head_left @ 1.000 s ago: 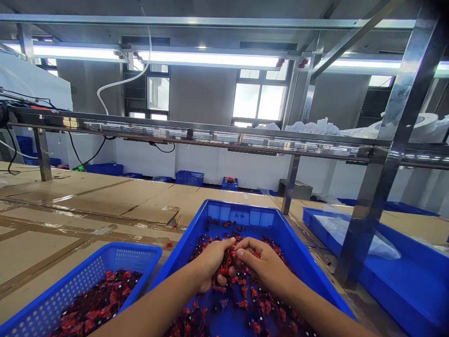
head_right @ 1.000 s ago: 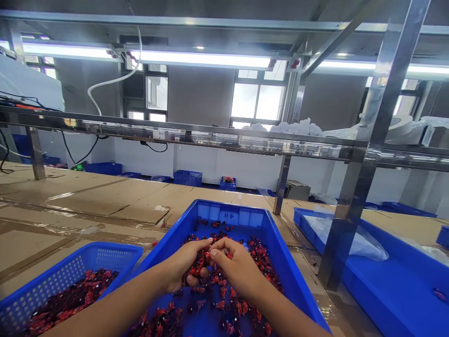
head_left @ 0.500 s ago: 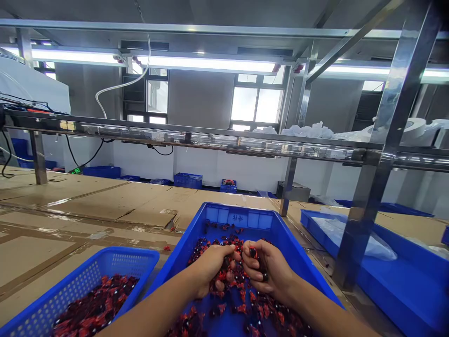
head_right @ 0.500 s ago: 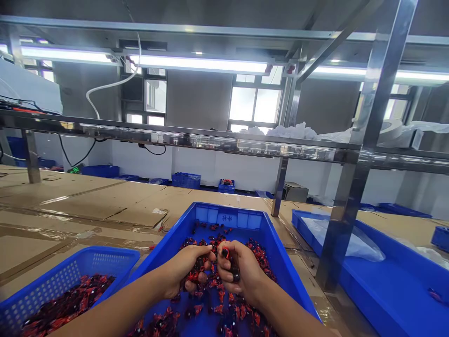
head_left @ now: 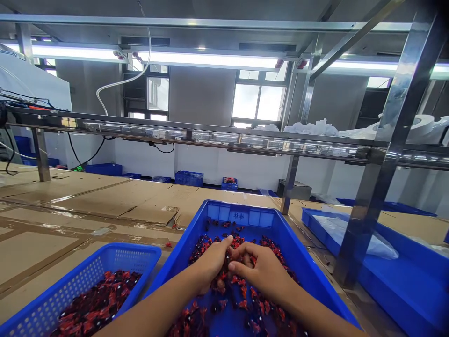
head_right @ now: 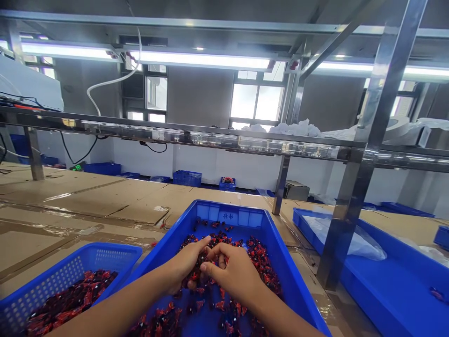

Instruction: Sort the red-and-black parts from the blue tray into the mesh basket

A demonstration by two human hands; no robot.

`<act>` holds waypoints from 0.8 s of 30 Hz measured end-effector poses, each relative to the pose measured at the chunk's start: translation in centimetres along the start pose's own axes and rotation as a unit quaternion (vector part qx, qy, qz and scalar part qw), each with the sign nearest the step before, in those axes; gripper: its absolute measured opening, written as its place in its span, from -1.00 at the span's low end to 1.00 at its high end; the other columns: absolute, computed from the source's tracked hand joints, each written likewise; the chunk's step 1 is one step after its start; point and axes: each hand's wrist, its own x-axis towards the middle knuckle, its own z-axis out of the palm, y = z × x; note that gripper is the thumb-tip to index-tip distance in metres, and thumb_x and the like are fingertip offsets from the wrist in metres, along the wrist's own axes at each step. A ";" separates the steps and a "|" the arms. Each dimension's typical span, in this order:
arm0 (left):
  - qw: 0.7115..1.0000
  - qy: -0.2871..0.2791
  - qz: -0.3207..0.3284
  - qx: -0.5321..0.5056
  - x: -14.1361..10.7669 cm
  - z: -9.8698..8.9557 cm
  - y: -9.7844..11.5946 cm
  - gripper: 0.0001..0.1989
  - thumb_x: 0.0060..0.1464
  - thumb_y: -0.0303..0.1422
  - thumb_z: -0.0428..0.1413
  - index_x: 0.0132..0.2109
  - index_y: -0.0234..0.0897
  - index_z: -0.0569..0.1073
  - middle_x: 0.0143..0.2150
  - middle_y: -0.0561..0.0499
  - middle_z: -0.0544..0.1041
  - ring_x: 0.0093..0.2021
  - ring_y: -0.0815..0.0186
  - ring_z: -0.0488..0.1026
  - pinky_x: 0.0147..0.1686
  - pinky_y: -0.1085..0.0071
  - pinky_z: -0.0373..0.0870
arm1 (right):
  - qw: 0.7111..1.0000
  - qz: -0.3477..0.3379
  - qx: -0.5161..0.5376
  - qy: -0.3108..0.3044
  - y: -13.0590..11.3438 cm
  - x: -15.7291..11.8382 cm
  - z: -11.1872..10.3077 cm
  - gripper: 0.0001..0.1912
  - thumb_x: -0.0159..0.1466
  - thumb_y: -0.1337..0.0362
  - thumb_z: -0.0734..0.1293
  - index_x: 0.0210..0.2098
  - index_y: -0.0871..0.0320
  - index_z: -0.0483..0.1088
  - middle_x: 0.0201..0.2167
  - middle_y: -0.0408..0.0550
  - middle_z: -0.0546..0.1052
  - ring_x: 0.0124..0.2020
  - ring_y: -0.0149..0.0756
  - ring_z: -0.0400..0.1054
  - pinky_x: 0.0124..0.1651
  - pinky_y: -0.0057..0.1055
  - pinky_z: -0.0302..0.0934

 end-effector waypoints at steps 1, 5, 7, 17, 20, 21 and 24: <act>1.000 0.006 0.012 0.019 0.1 0.1 -0.1 -0.45 0.07 0.18 -0.11 -0.43 -0.24 0.33 -0.63 0.10 0.25 -0.66 0.41 0.19 -0.72 0.55 0.02 | 0.999 -0.011 -0.045 0.005 0.0 -0.1 0.2 -0.86 0.08 0.18 0.45 -0.38 0.08 0.50 -0.66 -0.25 0.30 -0.58 -0.41 0.13 -0.50 -0.47 -0.05; 0.995 0.021 0.047 0.081 0.3 0.4 -0.6 -0.43 0.14 0.11 -0.15 -0.46 -0.27 0.41 -0.60 0.03 0.33 -0.67 0.36 0.22 -0.74 0.49 0.06 | 0.994 -0.011 -0.110 0.009 0.0 -0.4 0.8 -0.94 0.05 0.32 0.41 -0.45 0.08 0.46 -0.65 -0.23 0.36 -0.59 -0.38 0.20 -0.50 -0.45 -0.04; 0.995 0.004 0.053 0.081 0.1 0.5 -0.6 -0.44 0.18 0.05 -0.17 -0.47 -0.28 0.43 -0.60 0.02 0.33 -0.68 0.38 0.19 -0.76 0.50 0.03 | 0.995 -0.018 -0.100 0.005 -0.1 -0.4 0.7 -0.93 0.05 0.36 0.37 -0.45 0.08 0.41 -0.65 -0.24 0.37 -0.59 -0.37 0.23 -0.50 -0.46 -0.01; 1.000 -0.022 -0.006 0.001 -0.7 0.2 0.8 -0.57 0.10 0.00 -0.03 -0.45 -0.27 0.38 -0.61 0.09 0.27 -0.66 0.44 0.16 -0.74 0.58 -0.03 | 0.982 -0.154 -0.094 0.060 -0.3 -0.8 -0.3 -0.90 0.22 0.23 0.35 -0.27 0.04 0.35 -0.61 -0.25 0.35 -0.58 -0.36 0.22 -0.46 -0.43 0.03; 1.000 -0.017 -0.002 0.014 -0.8 0.3 0.9 -0.56 0.14 -0.02 -0.07 -0.47 -0.28 0.37 -0.63 0.08 0.28 -0.70 0.45 0.13 -0.74 0.55 -0.04 | 0.974 -0.189 -0.084 0.088 -0.7 -1.3 -0.3 -0.90 0.20 0.23 0.38 -0.30 0.04 0.38 -0.64 -0.24 0.34 -0.62 -0.38 0.18 -0.48 -0.42 0.00; 1.000 -0.013 -0.005 0.017 -0.8 0.3 0.9 -0.56 0.15 -0.03 -0.08 -0.48 -0.28 0.37 -0.64 0.07 0.29 -0.71 0.45 0.12 -0.74 0.54 -0.05 | 0.973 -0.196 -0.076 0.092 -0.8 -1.4 -0.3 -0.90 0.19 0.24 0.39 -0.31 0.05 0.38 -0.65 -0.25 0.33 -0.63 -0.39 0.17 -0.48 -0.43 0.00; 1.000 -0.008 -0.011 -0.005 -0.6 0.2 0.7 -0.54 0.16 0.00 -0.11 -0.44 -0.28 0.39 -0.61 0.08 0.32 -0.71 0.45 0.14 -0.73 0.54 -0.03 | 0.980 -0.170 0.002 0.099 -1.1 -1.7 -0.1 -0.84 0.15 0.22 0.43 -0.34 0.07 0.36 -0.66 -0.27 0.30 -0.63 -0.43 0.14 -0.50 -0.45 0.02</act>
